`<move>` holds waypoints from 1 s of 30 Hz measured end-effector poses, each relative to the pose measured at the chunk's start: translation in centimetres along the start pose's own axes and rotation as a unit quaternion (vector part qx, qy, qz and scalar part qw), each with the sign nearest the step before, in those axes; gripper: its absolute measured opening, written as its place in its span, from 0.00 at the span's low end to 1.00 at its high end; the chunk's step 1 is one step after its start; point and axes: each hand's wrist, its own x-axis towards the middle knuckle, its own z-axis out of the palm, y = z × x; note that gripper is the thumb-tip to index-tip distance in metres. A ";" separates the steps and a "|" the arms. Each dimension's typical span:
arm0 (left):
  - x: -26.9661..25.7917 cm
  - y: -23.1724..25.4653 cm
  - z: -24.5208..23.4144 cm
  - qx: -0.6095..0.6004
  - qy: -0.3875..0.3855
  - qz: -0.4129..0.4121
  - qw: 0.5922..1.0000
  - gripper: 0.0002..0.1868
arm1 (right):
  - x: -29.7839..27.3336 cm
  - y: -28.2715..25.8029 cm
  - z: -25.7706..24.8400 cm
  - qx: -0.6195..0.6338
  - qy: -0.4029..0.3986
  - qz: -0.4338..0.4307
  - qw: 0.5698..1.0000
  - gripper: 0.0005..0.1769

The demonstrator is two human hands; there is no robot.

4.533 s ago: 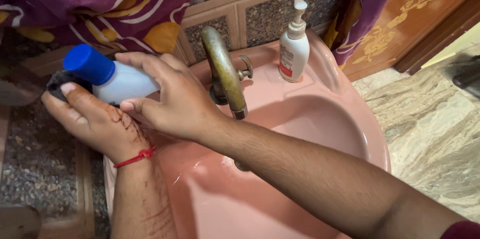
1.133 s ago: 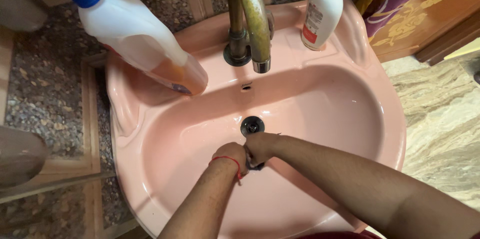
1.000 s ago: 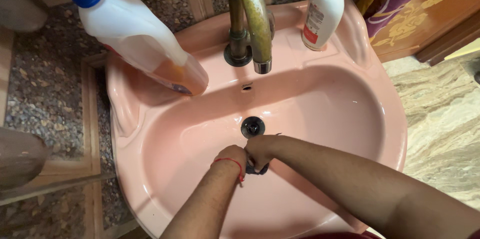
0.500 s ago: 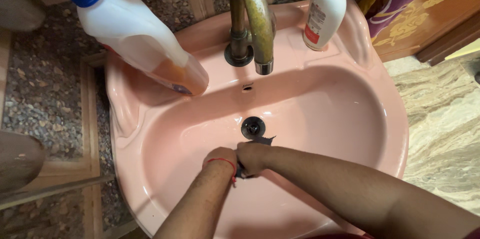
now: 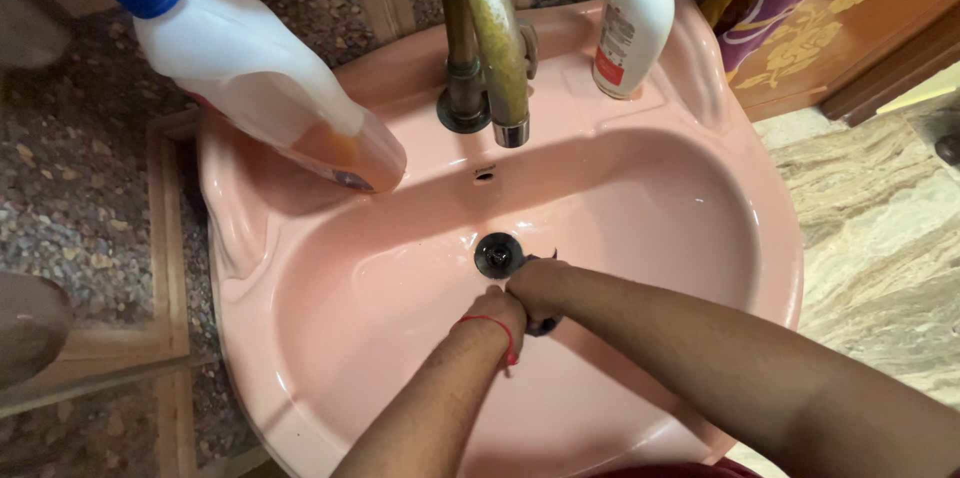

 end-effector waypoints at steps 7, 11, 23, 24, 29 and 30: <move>-2.6 -0.5 -1.1 0.031 0.000 -0.060 0.998 0.34 | 1.3 0.6 1.7 0.056 0.117 -0.057 0.990 0.18; -1.0 -0.4 0.4 0.109 -0.084 0.010 0.990 0.19 | 1.4 0.0 2.7 0.050 0.055 -0.068 0.995 0.22; -5.0 5.6 -0.6 -0.042 0.022 0.108 0.993 0.34 | -3.2 4.2 1.1 -0.008 -0.084 0.070 0.994 0.13; -5.1 5.7 -0.6 -0.053 0.031 0.100 0.993 0.36 | -3.4 4.1 0.8 -0.007 -0.069 0.075 0.995 0.13; -5.0 4.8 -0.8 -0.177 0.080 0.002 0.981 0.34 | -3.2 2.9 -0.4 -0.011 0.002 0.078 0.997 0.10; -5.1 4.7 -0.9 -0.231 0.086 -0.032 0.969 0.33 | -3.1 2.8 -0.7 -0.004 0.021 0.070 0.997 0.09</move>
